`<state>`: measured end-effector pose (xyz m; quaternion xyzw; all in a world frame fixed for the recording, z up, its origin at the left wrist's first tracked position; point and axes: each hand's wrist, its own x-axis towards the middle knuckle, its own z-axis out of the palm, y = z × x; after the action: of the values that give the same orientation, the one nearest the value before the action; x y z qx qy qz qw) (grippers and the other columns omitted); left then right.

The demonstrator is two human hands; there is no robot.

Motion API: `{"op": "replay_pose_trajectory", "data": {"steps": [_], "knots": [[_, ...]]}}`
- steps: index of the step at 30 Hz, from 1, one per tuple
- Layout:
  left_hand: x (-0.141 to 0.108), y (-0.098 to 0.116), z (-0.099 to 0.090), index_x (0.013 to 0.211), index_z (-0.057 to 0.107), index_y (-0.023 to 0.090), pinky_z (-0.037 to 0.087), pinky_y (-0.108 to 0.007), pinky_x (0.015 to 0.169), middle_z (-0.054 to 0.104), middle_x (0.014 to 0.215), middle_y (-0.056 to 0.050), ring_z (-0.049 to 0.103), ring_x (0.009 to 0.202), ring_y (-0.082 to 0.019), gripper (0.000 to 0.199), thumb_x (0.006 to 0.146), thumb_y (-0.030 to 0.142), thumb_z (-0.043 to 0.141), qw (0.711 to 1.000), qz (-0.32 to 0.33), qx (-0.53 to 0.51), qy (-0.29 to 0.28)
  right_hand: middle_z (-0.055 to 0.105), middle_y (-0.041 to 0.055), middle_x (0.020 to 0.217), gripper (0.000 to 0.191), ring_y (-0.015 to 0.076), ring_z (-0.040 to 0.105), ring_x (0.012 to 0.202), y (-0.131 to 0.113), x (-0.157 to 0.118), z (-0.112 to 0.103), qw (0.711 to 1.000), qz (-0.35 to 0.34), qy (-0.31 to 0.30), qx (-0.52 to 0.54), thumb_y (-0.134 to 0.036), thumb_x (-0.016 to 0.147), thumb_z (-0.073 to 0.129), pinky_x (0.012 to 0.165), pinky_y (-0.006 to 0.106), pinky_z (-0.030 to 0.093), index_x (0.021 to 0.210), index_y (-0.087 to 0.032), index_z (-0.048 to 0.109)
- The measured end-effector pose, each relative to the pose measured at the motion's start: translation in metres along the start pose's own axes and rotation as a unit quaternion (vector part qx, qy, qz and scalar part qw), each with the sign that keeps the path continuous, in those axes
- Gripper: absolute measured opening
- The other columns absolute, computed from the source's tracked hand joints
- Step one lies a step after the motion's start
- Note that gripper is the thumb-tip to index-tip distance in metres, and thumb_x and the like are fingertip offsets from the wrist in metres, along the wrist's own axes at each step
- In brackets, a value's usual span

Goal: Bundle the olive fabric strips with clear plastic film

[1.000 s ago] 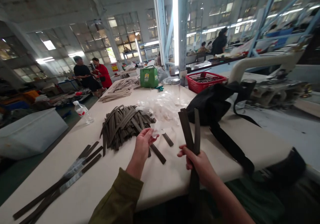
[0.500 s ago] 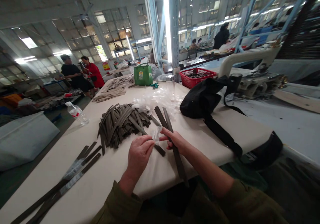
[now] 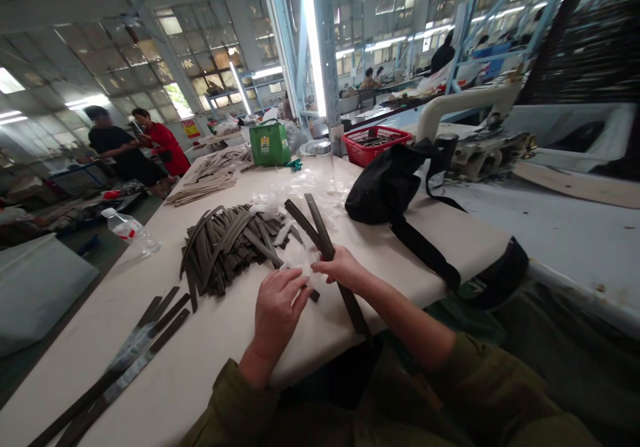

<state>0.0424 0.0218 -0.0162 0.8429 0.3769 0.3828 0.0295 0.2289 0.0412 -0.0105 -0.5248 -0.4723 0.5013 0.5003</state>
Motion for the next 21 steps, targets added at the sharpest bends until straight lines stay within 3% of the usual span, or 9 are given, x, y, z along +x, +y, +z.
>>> {"op": "replay_pose_trajectory", "data": {"steps": [2, 5, 8, 12, 15, 19, 21], "knots": [[0.000, -0.001, 0.000, 0.104, 0.069, 0.020, 0.045, -0.041, 0.091, 0.072, 0.104, -0.009, 0.064, 0.100, -0.026, 0.031, 0.086, 0.042, 0.057, 0.981, -0.147, -0.126, -0.016, 0.053, -0.0056, 0.065, 0.032, 0.0069, 0.047, 0.048, -0.007, -0.004, -0.002, 1.000, -0.023, 0.010, -0.013, -0.016, 0.064, 0.070, 0.038, 0.016, 0.040, 0.096, -0.017, 0.063], [0.004, 0.002, 0.001, 0.105, 0.070, 0.015, 0.050, -0.036, 0.082, 0.074, 0.094, -0.011, 0.067, 0.089, -0.025, 0.043, 0.086, 0.050, 0.051, 0.894, -0.290, -0.327, -0.102, 0.055, -0.0054, 0.065, 0.033, 0.0058, 0.046, 0.044, -0.016, -0.012, -0.004, 0.998, -0.051, 0.004, -0.032, -0.016, 0.066, 0.069, 0.037, 0.016, 0.039, 0.099, -0.018, 0.065], [0.010, 0.011, 0.003, 0.095, 0.074, 0.014, 0.050, -0.031, 0.076, 0.075, 0.088, -0.008, 0.067, 0.081, -0.022, 0.035, 0.077, 0.043, 0.067, 0.836, -0.323, -0.410, -0.168, 0.057, -0.0053, 0.064, 0.035, 0.0056, 0.046, 0.043, -0.021, -0.018, -0.002, 0.995, -0.081, -0.011, -0.058, -0.016, 0.068, 0.069, 0.038, 0.016, 0.038, 0.102, -0.019, 0.066], [0.014, 0.020, 0.004, 0.080, 0.076, 0.014, 0.049, -0.029, 0.076, 0.074, 0.079, -0.007, 0.066, 0.075, -0.020, 0.022, 0.074, 0.034, 0.071, 0.820, -0.328, -0.429, -0.189, 0.062, -0.0029, 0.068, 0.030, 0.0063, 0.049, 0.045, -0.026, -0.025, -0.001, 0.989, -0.115, -0.008, -0.092, -0.019, 0.075, 0.064, 0.040, 0.016, 0.039, 0.105, -0.018, 0.063], [0.014, 0.014, -0.001, 0.074, 0.075, 0.012, 0.051, -0.028, 0.077, 0.073, 0.075, -0.007, 0.066, 0.072, -0.017, 0.020, 0.071, 0.032, 0.074, 0.786, -0.378, -0.480, -0.093, 0.067, -0.0006, 0.073, 0.022, 0.0067, 0.050, 0.041, -0.028, -0.038, -0.003, 0.990, -0.109, -0.013, -0.093, -0.030, 0.086, 0.055, 0.039, 0.017, 0.040, 0.103, -0.018, 0.059], [0.014, -0.003, -0.020, 0.068, 0.069, 0.014, 0.053, -0.024, 0.068, 0.069, 0.067, -0.001, 0.064, 0.062, -0.011, 0.025, 0.058, 0.031, 0.084, 0.663, -0.442, -0.596, 0.101, 0.068, 0.0012, 0.075, 0.033, 0.0083, 0.050, 0.040, -0.019, -0.068, -0.005, 0.993, -0.070, -0.061, -0.075, -0.047, 0.093, 0.043, 0.037, 0.019, 0.039, 0.093, -0.017, 0.058], [0.013, -0.009, -0.031, 0.067, 0.066, 0.014, 0.054, -0.025, 0.066, 0.067, 0.064, 0.001, 0.064, 0.059, -0.011, 0.029, 0.055, 0.031, 0.086, 0.609, -0.444, -0.636, 0.168, 0.067, 0.0024, 0.073, 0.043, 0.0094, 0.052, 0.043, -0.009, -0.083, -0.004, 0.992, -0.036, -0.100, -0.065, -0.053, 0.092, 0.041, 0.042, 0.020, 0.042, 0.085, -0.016, 0.060]]}}
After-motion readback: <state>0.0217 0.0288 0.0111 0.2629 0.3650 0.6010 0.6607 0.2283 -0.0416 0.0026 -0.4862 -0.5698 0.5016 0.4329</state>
